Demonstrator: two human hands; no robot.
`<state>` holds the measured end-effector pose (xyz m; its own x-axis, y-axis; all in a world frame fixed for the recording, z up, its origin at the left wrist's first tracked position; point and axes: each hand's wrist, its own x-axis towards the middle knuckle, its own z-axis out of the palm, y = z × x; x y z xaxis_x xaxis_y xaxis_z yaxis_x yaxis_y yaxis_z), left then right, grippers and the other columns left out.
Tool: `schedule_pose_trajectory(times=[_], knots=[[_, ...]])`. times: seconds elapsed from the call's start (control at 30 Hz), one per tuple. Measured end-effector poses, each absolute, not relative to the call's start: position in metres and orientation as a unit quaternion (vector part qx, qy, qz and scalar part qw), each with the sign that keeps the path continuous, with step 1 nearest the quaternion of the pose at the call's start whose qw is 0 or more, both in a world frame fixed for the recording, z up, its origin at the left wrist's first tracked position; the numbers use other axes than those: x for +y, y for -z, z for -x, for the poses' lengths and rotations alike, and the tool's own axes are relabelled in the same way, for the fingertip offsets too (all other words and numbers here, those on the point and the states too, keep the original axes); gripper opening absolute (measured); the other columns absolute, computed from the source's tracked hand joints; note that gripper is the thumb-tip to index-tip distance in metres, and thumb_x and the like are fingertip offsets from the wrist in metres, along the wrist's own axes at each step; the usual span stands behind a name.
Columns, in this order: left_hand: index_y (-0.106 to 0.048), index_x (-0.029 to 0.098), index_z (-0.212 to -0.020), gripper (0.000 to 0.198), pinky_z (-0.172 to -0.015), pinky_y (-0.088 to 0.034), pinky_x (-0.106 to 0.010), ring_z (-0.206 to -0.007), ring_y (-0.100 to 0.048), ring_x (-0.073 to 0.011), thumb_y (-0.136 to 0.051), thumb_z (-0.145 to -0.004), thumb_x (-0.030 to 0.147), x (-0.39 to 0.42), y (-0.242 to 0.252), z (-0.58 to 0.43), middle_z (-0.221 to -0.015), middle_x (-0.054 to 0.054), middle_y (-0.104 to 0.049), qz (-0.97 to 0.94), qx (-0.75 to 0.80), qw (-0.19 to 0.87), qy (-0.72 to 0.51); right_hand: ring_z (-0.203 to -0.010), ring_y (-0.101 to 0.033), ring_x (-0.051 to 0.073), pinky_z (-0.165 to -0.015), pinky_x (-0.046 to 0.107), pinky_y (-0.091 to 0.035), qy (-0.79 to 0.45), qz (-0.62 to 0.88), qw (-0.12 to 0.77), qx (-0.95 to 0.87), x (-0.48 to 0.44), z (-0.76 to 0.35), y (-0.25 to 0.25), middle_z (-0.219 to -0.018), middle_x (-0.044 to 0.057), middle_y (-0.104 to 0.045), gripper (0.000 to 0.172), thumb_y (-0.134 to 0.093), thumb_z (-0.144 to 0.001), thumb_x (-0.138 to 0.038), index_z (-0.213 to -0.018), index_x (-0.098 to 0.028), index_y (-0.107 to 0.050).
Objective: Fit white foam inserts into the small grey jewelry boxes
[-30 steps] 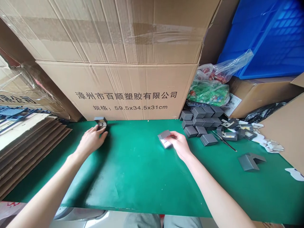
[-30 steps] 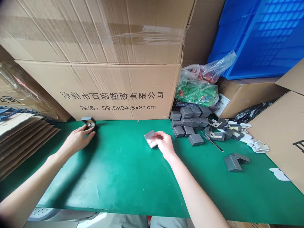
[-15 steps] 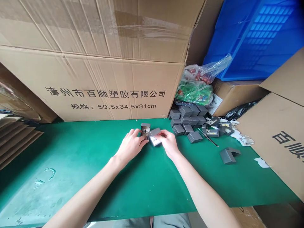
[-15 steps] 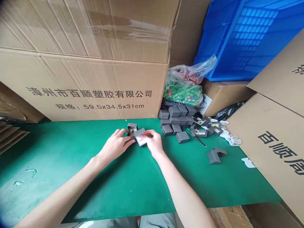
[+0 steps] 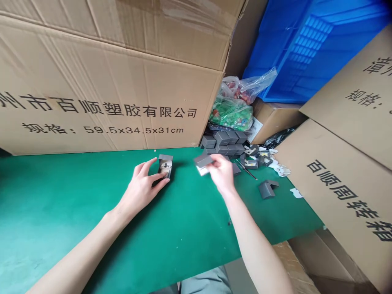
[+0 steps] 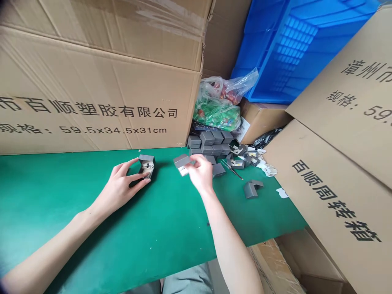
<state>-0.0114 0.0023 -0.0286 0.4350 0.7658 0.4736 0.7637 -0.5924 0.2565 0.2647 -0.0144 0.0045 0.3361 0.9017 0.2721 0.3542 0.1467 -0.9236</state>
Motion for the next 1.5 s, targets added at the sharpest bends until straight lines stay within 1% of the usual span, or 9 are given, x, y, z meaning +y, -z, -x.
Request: schedule_pose_trajectory(times=[0.17, 0.3, 0.37, 0.5, 0.73, 0.87, 1.1, 1.33, 1.5], knots=[[-0.082, 0.024, -0.111, 0.042, -0.109, -0.048, -0.057, -0.136, -0.045, -0.0403, -0.054, -0.098, 0.053, 0.005, 0.032, 0.009, -0.151, -0.016, -0.049, -0.848, 0.447, 0.003, -0.286, -0.075, -0.058, 0.020, -0.071, 0.034, -0.047, 0.114, 0.706, 0.436, -0.546, -0.052, -0.383, -0.039, -0.104, 0.009, -0.071, 0.016, -0.057, -0.080, -0.023, -0.078, -0.021, -0.073], [-0.082, 0.025, -0.110, 0.039, -0.111, -0.047, -0.054, -0.138, -0.044, -0.0389, -0.055, -0.098, 0.050, 0.007, 0.035, 0.006, -0.153, -0.014, -0.048, -0.852, 0.437, 0.000, -0.289, -0.075, -0.057, 0.020, -0.073, 0.036, -0.043, 0.203, 0.805, 0.286, -0.479, -0.078, -0.491, -0.038, -0.103, 0.010, -0.072, 0.018, -0.056, -0.080, -0.024, -0.078, -0.020, -0.073], [-0.082, 0.025, -0.111, 0.039, -0.111, -0.047, -0.054, -0.139, -0.044, -0.0389, -0.054, -0.098, 0.050, 0.007, 0.036, 0.005, -0.152, -0.014, -0.048, -0.852, 0.435, -0.003, -0.292, -0.075, -0.056, 0.020, -0.070, 0.035, -0.040, 0.200, 0.835, 0.239, -0.454, -0.084, -0.528, -0.027, -0.102, 0.009, -0.072, 0.018, -0.056, -0.079, -0.026, -0.076, -0.021, -0.074], [-0.082, 0.022, -0.112, 0.044, -0.109, -0.048, -0.055, -0.137, -0.045, -0.0414, -0.051, -0.099, 0.050, 0.007, 0.035, 0.005, -0.150, -0.018, -0.049, -0.853, 0.435, -0.013, -0.288, -0.068, -0.053, 0.018, -0.064, 0.034, -0.038, 0.176, 0.852, 0.212, -0.445, -0.086, -0.558, 0.002, -0.098, 0.009, -0.073, 0.019, -0.058, -0.077, -0.026, -0.071, -0.021, -0.075], [-0.082, 0.020, -0.112, 0.048, -0.107, -0.049, -0.058, -0.135, -0.046, -0.0424, -0.046, -0.101, 0.050, 0.008, 0.034, 0.004, -0.148, -0.019, -0.052, -0.855, 0.427, -0.020, -0.295, -0.080, -0.062, 0.023, -0.074, 0.037, -0.048, 0.168, 0.859, 0.221, -0.430, -0.079, -0.573, 0.035, -0.110, 0.013, -0.072, 0.025, -0.051, -0.079, -0.022, -0.080, -0.019, -0.075], [-0.081, 0.021, -0.113, 0.047, -0.109, -0.047, -0.056, -0.135, -0.046, -0.0406, -0.046, -0.101, 0.050, 0.007, 0.033, 0.003, -0.149, -0.017, -0.052, -0.859, 0.427, -0.023, -0.281, -0.089, -0.065, 0.024, -0.079, 0.037, -0.051, 0.135, 0.851, 0.210, -0.462, -0.080, -0.589, 0.035, -0.112, 0.011, -0.072, 0.017, -0.053, -0.069, -0.017, -0.070, -0.021, -0.069], [-0.079, 0.017, -0.118, 0.053, -0.110, -0.046, -0.056, -0.137, -0.044, -0.0404, -0.041, -0.103, 0.052, 0.005, 0.030, 0.002, -0.146, -0.018, -0.055, -0.858, 0.430, -0.016, -0.280, -0.091, -0.064, 0.022, -0.079, 0.034, -0.052, 0.075, 0.836, 0.165, -0.518, -0.081, -0.605, 0.020, -0.111, 0.009, -0.071, 0.007, -0.054, -0.056, -0.014, -0.056, -0.021, -0.055], [-0.079, 0.021, -0.117, 0.050, -0.110, -0.046, -0.058, -0.139, -0.044, -0.0423, -0.041, -0.102, 0.050, 0.008, 0.036, 0.004, -0.145, -0.016, -0.057, -0.857, 0.434, -0.002, -0.279, -0.086, -0.065, 0.021, -0.078, 0.036, -0.051, 0.055, 0.833, 0.121, -0.538, -0.085, -0.601, 0.012, -0.123, 0.007, -0.068, 0.012, -0.059, -0.062, -0.017, -0.058, -0.022, -0.049], [-0.079, 0.018, -0.118, 0.050, -0.110, -0.045, -0.058, -0.139, -0.044, -0.0435, -0.042, -0.101, 0.048, 0.008, 0.037, 0.004, -0.143, -0.019, -0.058, -0.857, 0.431, 0.006, -0.283, -0.095, -0.067, 0.027, -0.083, 0.038, -0.051, 0.079, 0.834, 0.116, -0.534, -0.080, -0.590, 0.010, -0.112, 0.010, -0.072, 0.008, -0.060, -0.066, -0.015, -0.064, -0.022, -0.055]])
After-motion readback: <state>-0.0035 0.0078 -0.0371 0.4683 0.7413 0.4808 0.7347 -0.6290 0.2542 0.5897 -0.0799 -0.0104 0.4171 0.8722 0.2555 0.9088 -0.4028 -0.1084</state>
